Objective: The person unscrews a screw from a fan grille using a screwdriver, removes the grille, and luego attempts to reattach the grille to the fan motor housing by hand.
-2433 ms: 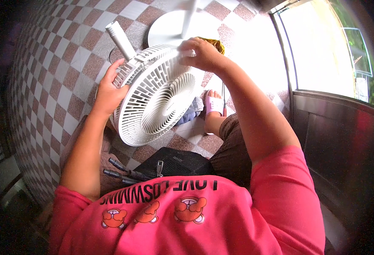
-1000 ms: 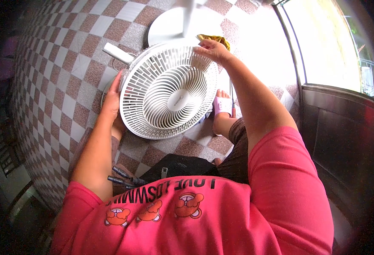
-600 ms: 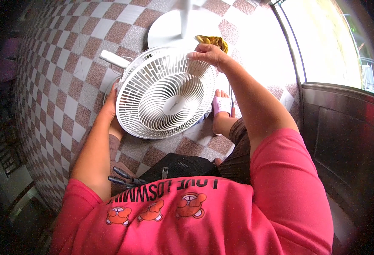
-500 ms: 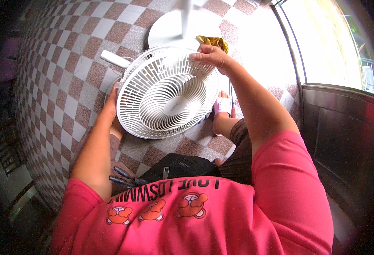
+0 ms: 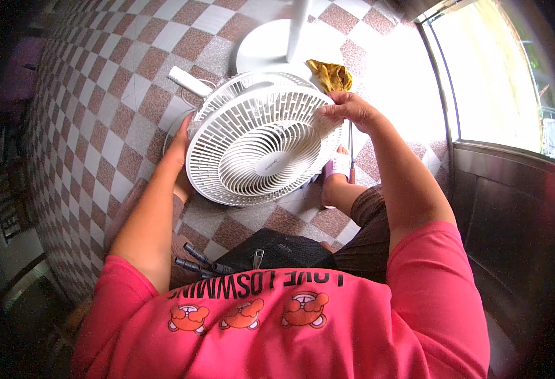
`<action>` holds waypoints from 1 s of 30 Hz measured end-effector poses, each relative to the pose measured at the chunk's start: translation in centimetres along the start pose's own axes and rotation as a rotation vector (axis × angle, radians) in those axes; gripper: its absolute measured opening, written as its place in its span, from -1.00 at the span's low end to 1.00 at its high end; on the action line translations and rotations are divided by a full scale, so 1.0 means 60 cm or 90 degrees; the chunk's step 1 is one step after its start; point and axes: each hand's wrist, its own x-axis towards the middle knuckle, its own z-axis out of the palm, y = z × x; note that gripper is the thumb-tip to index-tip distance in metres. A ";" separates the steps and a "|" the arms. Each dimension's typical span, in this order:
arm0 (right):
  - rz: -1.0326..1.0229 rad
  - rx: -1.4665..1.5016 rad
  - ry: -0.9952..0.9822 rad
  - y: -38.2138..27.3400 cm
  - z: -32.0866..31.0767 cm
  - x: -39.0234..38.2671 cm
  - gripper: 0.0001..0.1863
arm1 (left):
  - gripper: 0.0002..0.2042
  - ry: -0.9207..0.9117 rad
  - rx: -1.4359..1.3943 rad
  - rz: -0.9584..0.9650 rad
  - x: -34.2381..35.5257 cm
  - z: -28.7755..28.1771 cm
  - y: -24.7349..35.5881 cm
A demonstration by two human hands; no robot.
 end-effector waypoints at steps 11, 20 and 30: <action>0.049 -0.065 0.109 0.087 0.000 0.010 -0.34 | -0.27 -0.039 -0.267 -0.104 -0.029 0.000 0.058; 0.047 0.085 0.269 0.196 0.015 0.033 -0.29 | -0.39 -0.051 -0.341 -0.157 -0.041 0.003 0.109; 0.074 0.133 0.325 0.216 0.040 0.033 -0.26 | -0.57 -0.060 -0.408 -0.193 -0.036 0.008 0.127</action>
